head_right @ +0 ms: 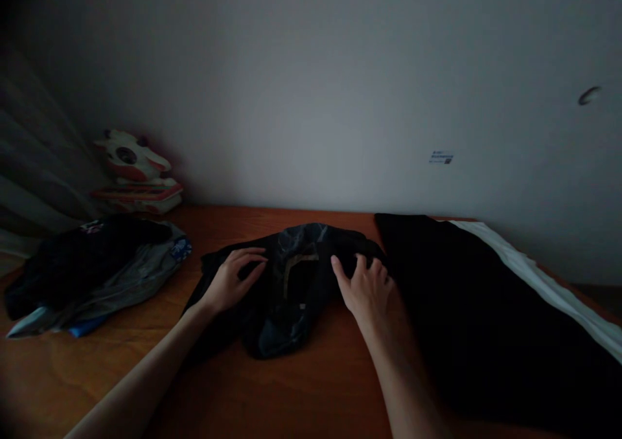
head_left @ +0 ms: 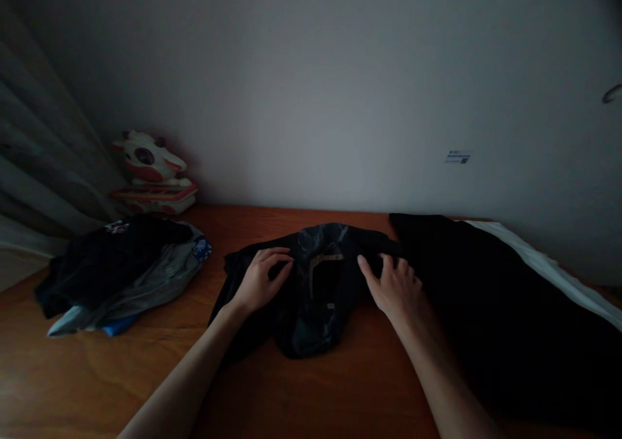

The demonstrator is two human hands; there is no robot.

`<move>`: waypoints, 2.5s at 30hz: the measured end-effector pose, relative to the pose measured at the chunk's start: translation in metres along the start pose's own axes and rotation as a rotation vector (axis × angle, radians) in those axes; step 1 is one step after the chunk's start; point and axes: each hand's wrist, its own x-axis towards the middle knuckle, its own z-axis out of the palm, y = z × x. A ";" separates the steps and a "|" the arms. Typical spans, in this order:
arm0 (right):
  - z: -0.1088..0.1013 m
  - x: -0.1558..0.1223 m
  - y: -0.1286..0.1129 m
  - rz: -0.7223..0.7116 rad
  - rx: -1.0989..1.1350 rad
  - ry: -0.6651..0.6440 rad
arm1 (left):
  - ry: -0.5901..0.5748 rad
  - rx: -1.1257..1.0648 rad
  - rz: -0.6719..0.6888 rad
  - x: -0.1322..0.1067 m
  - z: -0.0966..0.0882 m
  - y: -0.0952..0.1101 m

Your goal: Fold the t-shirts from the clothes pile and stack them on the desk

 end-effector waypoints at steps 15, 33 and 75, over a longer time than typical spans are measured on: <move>0.018 -0.012 -0.014 -0.051 0.152 -0.288 | -0.680 -0.260 -0.093 -0.011 0.008 0.037; -0.011 -0.019 -0.048 -1.119 0.301 -0.029 | 0.301 -0.657 -0.592 0.009 0.009 -0.023; 0.001 0.015 0.022 -0.407 -0.057 -0.214 | 0.145 0.164 -0.185 0.005 -0.007 -0.054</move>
